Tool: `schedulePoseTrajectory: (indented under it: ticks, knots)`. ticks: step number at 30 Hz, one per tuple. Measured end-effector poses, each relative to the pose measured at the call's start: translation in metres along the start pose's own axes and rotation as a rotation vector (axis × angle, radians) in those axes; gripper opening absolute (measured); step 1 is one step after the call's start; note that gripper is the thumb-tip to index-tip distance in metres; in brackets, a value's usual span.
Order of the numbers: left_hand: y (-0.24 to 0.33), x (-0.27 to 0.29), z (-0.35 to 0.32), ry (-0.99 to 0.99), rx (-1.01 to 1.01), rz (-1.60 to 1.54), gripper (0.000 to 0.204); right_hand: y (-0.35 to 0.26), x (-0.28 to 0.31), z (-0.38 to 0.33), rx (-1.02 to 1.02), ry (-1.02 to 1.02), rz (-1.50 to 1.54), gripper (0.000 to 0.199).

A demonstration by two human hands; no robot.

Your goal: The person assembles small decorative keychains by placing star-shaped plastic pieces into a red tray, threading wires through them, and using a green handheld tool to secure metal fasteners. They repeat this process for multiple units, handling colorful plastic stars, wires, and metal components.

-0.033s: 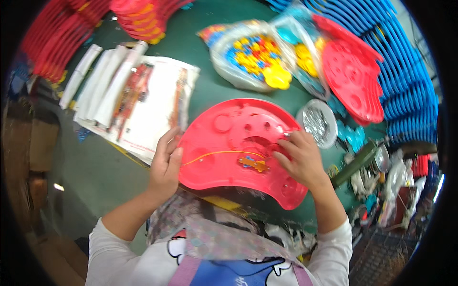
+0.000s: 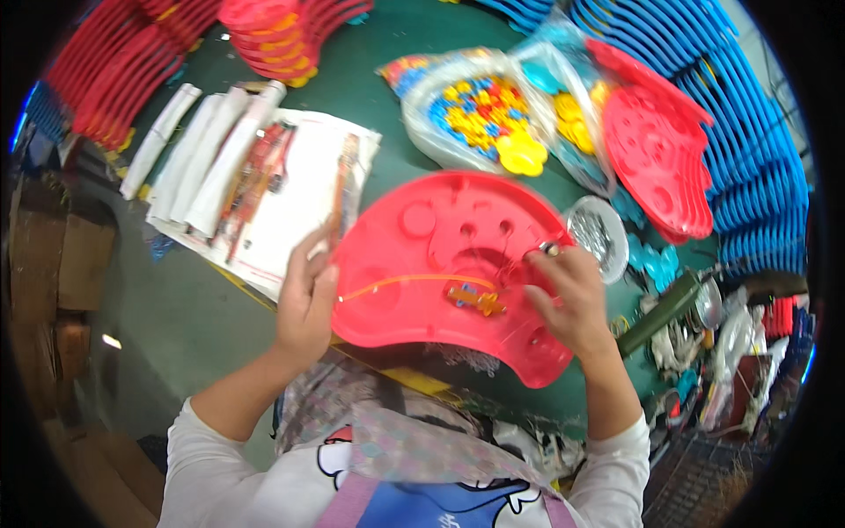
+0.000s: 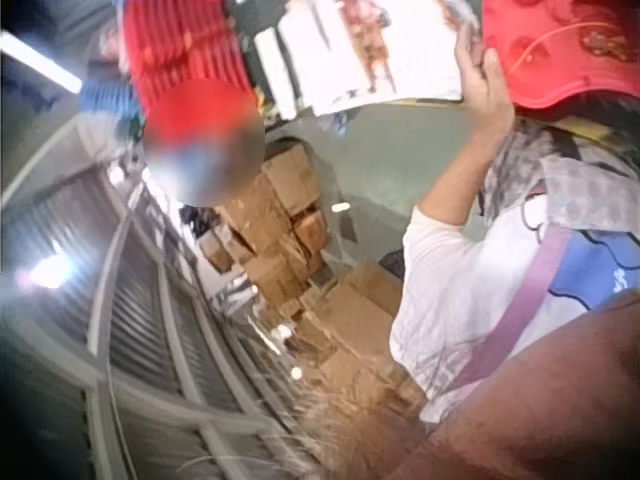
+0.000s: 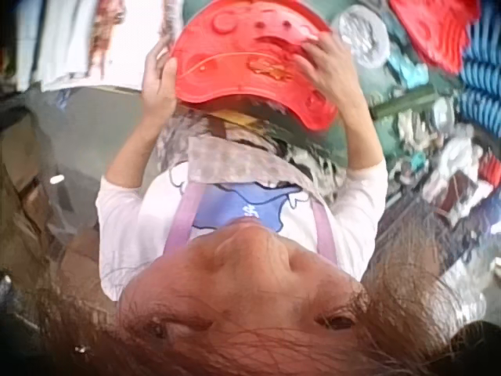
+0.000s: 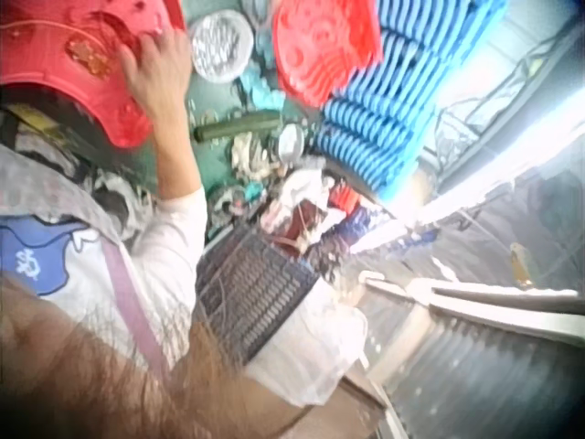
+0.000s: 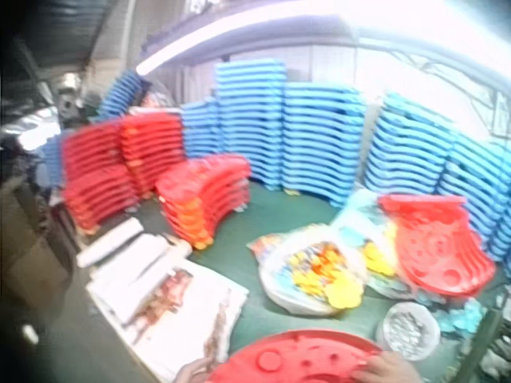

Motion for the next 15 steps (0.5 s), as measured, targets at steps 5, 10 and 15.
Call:
schedulePoseTrajectory:
  ticks: [5, 10, 15]
  knots:
    - [0.091, 0.085, 0.106, 0.421, -0.299, 0.04, 0.05, 0.01, 0.076, -0.014, -0.039, 0.584, -0.051, 0.035]
    - [0.133, 0.145, 0.26, 0.445, -0.637, -0.158, 0.053, 0.041, 0.026, 0.021, -0.149, 0.345, -0.039, 0.045]
    - [0.097, 0.229, 0.364, 0.374, -0.272, -0.39, 0.035, 0.052, -0.023, 0.059, -0.103, 0.149, -0.046, 0.041]
Point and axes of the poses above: each hand's wrist, its own z-axis towards the middle knuckle, its own x-axis out of the back of the hand, y = z × x, the point moved 9 cm from there along z, towards the middle knuckle
